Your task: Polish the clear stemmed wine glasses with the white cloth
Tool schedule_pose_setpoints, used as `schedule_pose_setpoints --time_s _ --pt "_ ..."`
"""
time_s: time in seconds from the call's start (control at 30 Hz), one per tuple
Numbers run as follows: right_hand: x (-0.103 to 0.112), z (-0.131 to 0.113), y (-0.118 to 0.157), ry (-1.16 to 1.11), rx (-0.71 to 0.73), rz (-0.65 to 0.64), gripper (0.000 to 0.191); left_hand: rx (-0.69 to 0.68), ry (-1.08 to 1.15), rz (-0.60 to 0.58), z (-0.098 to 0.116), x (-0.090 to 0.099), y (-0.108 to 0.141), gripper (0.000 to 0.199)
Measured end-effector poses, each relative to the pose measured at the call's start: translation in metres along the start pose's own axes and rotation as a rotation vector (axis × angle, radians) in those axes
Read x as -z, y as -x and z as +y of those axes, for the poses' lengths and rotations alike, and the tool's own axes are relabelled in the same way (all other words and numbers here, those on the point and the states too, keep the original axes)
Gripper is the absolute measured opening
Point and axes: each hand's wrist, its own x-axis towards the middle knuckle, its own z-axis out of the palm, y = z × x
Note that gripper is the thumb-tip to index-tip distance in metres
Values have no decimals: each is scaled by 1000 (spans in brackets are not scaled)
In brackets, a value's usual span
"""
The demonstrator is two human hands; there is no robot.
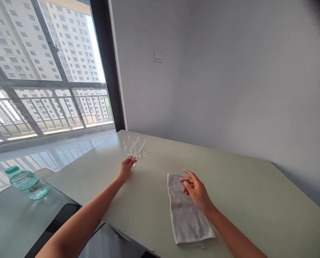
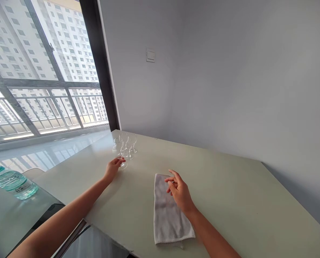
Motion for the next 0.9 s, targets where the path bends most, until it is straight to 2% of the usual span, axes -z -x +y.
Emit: schedule_pose_setpoints --time_s 0.17,0.47,0.57,0.63,0.7,0.73,0.8,0.83,0.9 --pt "14 17 6 -41 -56 61 42 30 -68 35 -9 9 -18 30" --pt "16 26 7 -61 -84 37 34 35 -138 57 -13 3 -28 34" --pt "15 28 11 47 -65 33 32 37 -160 58 -14 4 -28 35" --pt "14 28 15 214 23 77 32 43 -174 83 -13 8 -24 41" --pt "12 29 19 442 183 97 35 31 -219 212 -11 13 -14 46" --pt "10 30 21 560 263 66 37 -2 -246 304 -9 14 -7 45" --pt "4 30 24 761 360 -101 43 -154 -282 427 -1 14 13 36" --pt "0 30 26 838 370 -208 47 -267 -280 419 5 11 25 31" --pt "-11 29 26 937 353 -383 53 -504 -247 244 17 0 49 25"
